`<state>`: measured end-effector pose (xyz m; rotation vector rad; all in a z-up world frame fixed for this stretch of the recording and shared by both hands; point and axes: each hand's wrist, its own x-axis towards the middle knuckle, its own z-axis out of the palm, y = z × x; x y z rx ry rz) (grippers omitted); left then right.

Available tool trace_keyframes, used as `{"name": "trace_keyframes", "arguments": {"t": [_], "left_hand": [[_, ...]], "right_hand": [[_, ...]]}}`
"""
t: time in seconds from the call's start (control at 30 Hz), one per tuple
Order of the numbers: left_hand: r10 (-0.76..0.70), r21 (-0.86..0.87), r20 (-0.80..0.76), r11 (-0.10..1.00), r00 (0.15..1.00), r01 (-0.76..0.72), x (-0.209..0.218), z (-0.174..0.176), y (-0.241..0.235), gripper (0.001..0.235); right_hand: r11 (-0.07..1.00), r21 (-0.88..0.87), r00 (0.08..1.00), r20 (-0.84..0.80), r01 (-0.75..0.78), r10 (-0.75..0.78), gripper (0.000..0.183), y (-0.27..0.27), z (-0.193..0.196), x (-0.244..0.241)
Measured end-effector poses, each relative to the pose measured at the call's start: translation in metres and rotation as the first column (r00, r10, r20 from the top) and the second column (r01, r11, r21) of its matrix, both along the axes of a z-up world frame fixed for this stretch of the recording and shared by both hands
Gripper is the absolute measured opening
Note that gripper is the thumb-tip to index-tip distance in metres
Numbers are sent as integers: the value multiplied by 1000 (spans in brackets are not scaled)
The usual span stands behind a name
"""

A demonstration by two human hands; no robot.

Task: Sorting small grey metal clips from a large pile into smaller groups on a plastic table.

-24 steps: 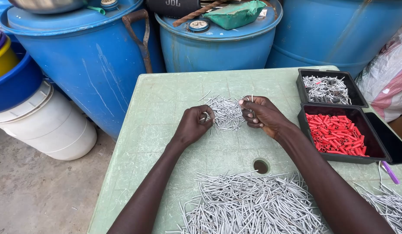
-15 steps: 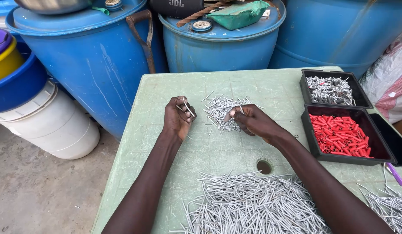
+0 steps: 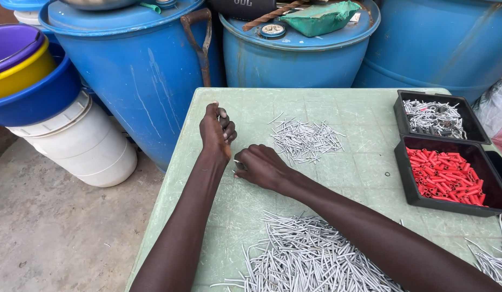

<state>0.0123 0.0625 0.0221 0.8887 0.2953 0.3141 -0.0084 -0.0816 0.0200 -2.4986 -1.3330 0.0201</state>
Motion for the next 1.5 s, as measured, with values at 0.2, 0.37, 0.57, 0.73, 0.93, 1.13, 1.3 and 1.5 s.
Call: {"name": "trace_keyframes", "arguments": {"t": [0.2, 0.37, 0.57, 0.73, 0.93, 1.13, 1.3, 1.5], "left_hand": [[42, 0, 53, 999, 998, -42, -1, 3, 4, 22], [-49, 79, 50, 996, 998, 45, -8, 12, -14, 16], [-357, 275, -21, 896, 934, 348, -17, 17, -36, 14], [-555, 516, -130, 669, 821, 534, -40, 33, -75, 16], [-780, 814, -263, 136, 567, 565, -85, 53, -127, 16], [-879, 766, -342, -56, 332, 641, -149, 76, -156, 11], [-934, 877, -235, -83, 270, 474, -184, 82, -152, 37], [-896, 837, -149, 111, 419, 536, -180, 75, -136, 44]], "right_hand": [[985, -29, 984, 65, -167, 169, 16, 3, -7, -4], [857, 467, 585, -765, 218, 268, 6, -59, 28, -1], [654, 520, 228, -846, 549, 482, 22, -164, 59, -28], [817, 292, 647, -752, 498, -125, 16, -212, 79, -86], [885, -204, 827, -318, 418, -464, 20, -223, 95, -170], [965, 6, 946, -198, 261, -255, 39, -253, 77, -204], [951, 26, 947, -107, 308, -304, 11, -257, 87, -186], [881, 129, 889, -123, 456, -442, 24, -258, 66, -148]]}}
